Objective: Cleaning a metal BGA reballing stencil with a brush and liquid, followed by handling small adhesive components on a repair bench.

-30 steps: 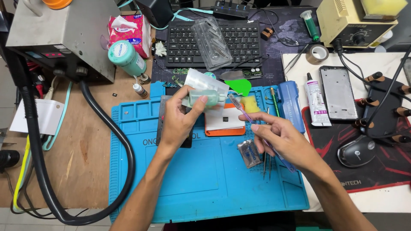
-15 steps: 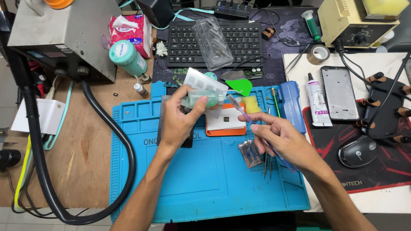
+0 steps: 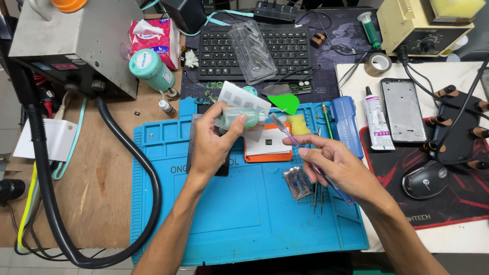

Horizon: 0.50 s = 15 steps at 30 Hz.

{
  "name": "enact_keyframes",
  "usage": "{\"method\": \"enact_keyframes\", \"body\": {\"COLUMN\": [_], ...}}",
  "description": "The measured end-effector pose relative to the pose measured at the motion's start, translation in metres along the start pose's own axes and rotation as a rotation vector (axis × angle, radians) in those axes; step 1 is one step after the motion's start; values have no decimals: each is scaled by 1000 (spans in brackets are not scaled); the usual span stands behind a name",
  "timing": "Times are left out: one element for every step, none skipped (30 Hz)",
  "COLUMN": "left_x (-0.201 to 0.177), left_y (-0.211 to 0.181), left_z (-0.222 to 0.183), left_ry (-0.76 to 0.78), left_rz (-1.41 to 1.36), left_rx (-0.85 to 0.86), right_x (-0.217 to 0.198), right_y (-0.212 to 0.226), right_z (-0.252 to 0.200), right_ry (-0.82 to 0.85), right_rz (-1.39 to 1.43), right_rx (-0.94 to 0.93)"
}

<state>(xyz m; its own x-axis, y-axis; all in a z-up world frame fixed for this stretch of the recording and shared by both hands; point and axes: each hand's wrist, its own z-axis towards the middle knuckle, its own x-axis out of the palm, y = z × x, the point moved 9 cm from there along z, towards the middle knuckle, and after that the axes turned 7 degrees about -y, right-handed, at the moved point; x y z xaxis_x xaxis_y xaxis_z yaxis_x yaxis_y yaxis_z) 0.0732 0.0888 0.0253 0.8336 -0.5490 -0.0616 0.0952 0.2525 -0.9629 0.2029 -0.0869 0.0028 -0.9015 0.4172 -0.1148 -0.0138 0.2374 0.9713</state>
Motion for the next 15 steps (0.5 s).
{"method": "enact_keyframes", "body": {"left_x": [0,0,0,0,0,0,1,3,7,8,11,15,16,23,30], "left_y": [2,3,5,7,11,15,17,25,33,31,34,38,41,48,54], "left_z": [0,0,0,0,0,0,0,-1,-2,-2,-4,-7,-8,-11,-15], "left_ry": [0,3,5,5,4,3,3,19,35,36,41,46,45,80,116], "left_rz": [0,-2,-4,-4,-22,-41,-41,-74,-108,-110,-191,-273,-275,-369,-463], "left_rx": [0,-3,-6,-6,-27,-48,-48,-126,-203,-200,-280,-359,-354,-420,-487], "right_x": [0,0,1,0,0,0,-1,-2,-5,-5,-5,-5,-3,-2,-1], "right_y": [0,1,1,0,-1,-2,-4,-6,-7,-6,-5,-4,1,7,12], "right_z": [0,1,1,1,2,2,3,4,6,7,8,9,11,12,13], "right_ry": [0,4,7,7,8,9,8,-12,-34,-36,-45,-54,-54,-68,-83], "right_rz": [0,-5,-10,-11,-3,5,5,48,90,89,118,146,144,167,192], "right_rx": [0,1,1,1,6,12,11,17,22,20,24,28,24,17,11]}}
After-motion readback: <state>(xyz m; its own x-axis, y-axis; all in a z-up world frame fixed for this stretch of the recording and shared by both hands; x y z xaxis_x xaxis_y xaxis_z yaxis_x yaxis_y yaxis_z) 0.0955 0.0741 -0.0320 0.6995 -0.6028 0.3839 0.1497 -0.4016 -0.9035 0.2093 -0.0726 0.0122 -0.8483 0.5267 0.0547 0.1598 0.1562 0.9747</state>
